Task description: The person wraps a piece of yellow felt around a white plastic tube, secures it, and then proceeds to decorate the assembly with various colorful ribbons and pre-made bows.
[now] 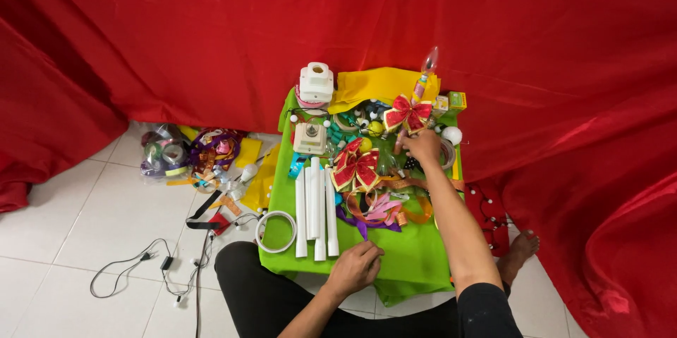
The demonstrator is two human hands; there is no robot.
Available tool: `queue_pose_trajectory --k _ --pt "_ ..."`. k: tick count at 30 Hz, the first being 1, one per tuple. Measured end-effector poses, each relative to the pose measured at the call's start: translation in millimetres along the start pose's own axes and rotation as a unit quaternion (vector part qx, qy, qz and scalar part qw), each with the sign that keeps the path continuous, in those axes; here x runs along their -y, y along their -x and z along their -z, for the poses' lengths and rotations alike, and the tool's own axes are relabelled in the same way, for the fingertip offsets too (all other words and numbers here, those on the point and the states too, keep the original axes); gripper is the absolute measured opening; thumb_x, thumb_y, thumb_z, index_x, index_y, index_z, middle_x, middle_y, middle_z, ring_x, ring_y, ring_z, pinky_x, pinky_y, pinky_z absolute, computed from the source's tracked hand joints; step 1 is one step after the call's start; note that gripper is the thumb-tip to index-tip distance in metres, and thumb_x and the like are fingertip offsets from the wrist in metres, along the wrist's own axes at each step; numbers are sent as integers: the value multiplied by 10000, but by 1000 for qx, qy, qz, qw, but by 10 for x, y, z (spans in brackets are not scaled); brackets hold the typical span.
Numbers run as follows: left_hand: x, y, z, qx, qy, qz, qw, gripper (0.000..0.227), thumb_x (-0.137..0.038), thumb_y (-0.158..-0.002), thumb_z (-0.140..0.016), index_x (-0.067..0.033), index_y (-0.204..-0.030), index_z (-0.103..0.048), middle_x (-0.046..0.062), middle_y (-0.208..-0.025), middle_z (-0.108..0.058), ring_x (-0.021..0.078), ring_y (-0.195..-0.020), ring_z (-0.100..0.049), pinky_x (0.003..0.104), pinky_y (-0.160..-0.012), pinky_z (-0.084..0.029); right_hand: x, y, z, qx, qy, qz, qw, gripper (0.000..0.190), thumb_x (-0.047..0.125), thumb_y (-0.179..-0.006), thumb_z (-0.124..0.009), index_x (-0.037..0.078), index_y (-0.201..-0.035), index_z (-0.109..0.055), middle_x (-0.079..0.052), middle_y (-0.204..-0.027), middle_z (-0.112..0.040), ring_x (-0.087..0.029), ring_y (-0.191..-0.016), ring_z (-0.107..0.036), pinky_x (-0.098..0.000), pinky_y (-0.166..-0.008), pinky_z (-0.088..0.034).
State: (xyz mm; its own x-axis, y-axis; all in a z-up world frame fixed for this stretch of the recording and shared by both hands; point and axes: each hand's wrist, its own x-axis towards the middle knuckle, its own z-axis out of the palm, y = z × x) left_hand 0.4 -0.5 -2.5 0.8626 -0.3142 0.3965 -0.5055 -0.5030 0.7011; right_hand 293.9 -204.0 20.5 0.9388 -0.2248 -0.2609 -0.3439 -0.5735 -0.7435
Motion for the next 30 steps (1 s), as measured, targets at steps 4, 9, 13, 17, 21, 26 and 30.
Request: queue_pose_trajectory --k 4,9,13,17,21,26,30 --pt "-13 -6 7 1 11 8 1000 126 -23 -829 -664 -34 -952 -687 81 -920 -687 227 -677 -648 335 -605 -553 -22 21 -18 -3 11 32 999 228 209 -904 -776 -16 -938 -769 -79 -809 -778 -151 -682 -761 -262 -543 -593" --pt "-40 -14 25 -7 12 8 1000 141 -16 -822 -663 -41 -960 -680 78 -922 -684 239 -684 -651 347 -609 -548 -46 -39 -40 3 13 29 999 212 162 -862 -779 -27 -959 -771 -96 -805 -773 -178 -644 -747 -286 -537 -585" --pt "-22 -7 -2 -3 10 8 1000 151 -20 -824 -668 -35 -974 -683 85 -922 -673 252 -694 -649 353 -622 -546 -64 -72 -13 9 -1 27 1000 168 94 -850 -778 4 -990 -755 -114 -839 -767 -197 -691 -763 -288 -544 -614" --pt "-15 -4 -13 5 8 14 1000 155 -26 -824 -673 -37 -978 -683 80 -933 -677 245 -705 -651 349 -634 -547 -36 -84 23 24 -13 11 1000 184 104 -831 -805 -12 -951 -727 -122 -839 -763 -203 -673 -746 -278 -501 -588" --pt "-22 -7 -8 10 7 22 1000 146 -29 -824 -670 -38 -969 -690 74 -932 -682 237 -697 -652 347 -622 -549 64 30 130 34 -63 -5 997 273 20 -834 -752 4 -1106 -726 -119 -921 -777 -182 -750 -773 -246 -482 -561" --pt "-47 -14 17 6 5 22 1000 149 -40 -825 -664 -39 -973 -682 83 -943 -679 262 -715 -657 363 -635 -547 78 50 299 23 -46 -14 999 546 3 -828 -762 -25 -1310 -507 -139 -1001 -732 -177 -696 -758 -234 -462 -509" --pt "-46 -14 10 -6 -2 17 1000 161 -33 -820 -666 -48 -980 -680 73 -933 -678 249 -716 -655 356 -642 -544 -197 -147 348 6 -68 44 997 563 -36 -796 -725 -53 -1323 -528 -128 -985 -686 -200 -573 -681 -273 -533 -545"
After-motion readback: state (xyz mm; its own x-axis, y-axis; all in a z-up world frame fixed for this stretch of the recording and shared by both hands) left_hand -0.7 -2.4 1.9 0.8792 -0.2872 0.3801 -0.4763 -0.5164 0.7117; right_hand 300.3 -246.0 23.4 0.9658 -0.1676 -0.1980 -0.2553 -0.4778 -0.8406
